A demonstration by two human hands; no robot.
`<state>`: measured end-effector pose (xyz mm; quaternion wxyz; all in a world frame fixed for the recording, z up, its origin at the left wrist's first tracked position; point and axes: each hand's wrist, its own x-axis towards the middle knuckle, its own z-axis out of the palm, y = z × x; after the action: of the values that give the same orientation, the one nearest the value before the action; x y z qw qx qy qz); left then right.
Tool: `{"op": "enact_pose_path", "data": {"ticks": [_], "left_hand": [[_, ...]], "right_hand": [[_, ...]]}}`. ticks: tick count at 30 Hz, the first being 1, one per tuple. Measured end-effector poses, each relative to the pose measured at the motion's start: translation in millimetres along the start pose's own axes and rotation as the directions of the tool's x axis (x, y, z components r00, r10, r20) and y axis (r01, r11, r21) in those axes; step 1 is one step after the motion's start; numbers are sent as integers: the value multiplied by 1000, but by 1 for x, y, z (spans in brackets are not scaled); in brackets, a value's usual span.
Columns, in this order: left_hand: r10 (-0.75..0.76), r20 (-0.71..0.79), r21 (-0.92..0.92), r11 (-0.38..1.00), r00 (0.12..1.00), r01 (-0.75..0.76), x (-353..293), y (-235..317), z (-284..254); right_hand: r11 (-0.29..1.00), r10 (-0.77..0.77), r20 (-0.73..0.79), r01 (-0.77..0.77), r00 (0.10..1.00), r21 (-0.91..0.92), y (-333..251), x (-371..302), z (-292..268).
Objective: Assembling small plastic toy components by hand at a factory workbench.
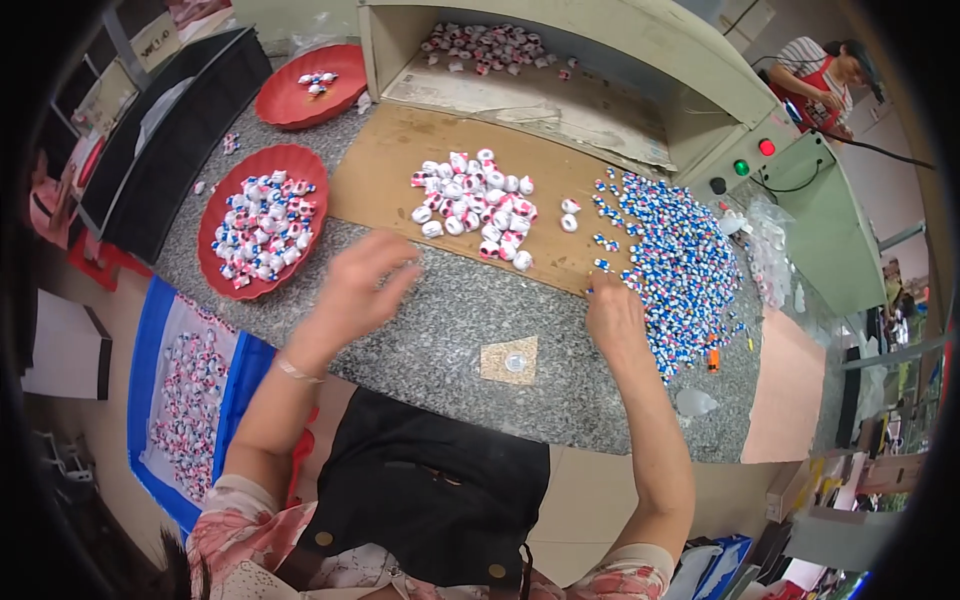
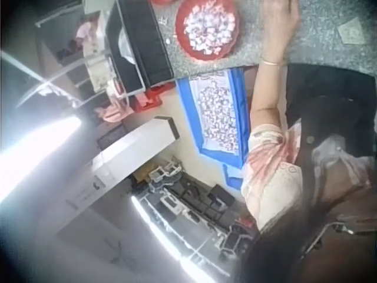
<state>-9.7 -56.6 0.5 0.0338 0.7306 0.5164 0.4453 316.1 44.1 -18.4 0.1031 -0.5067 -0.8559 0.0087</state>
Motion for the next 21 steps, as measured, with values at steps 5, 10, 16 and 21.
{"op": "enact_pose_path", "data": {"ticks": [5,10,16,21], "left_hand": [[-126,141,70,991,982,117,27,-2,91],[-121,149,44,992,981,115,25,-9,111],[-376,546,-618,423,749,663,-9,10,60],[-382,655,-689,55,653,723,-65,26,26]], "right_hand": [[986,28,-84,-14,996,166,-5,-17,-7],[898,121,6,-112,993,426,-41,-82,-24],[970,-27,26,20,999,243,-43,-107,-20],[920,-38,20,27,999,391,-69,-91,-32]]}}
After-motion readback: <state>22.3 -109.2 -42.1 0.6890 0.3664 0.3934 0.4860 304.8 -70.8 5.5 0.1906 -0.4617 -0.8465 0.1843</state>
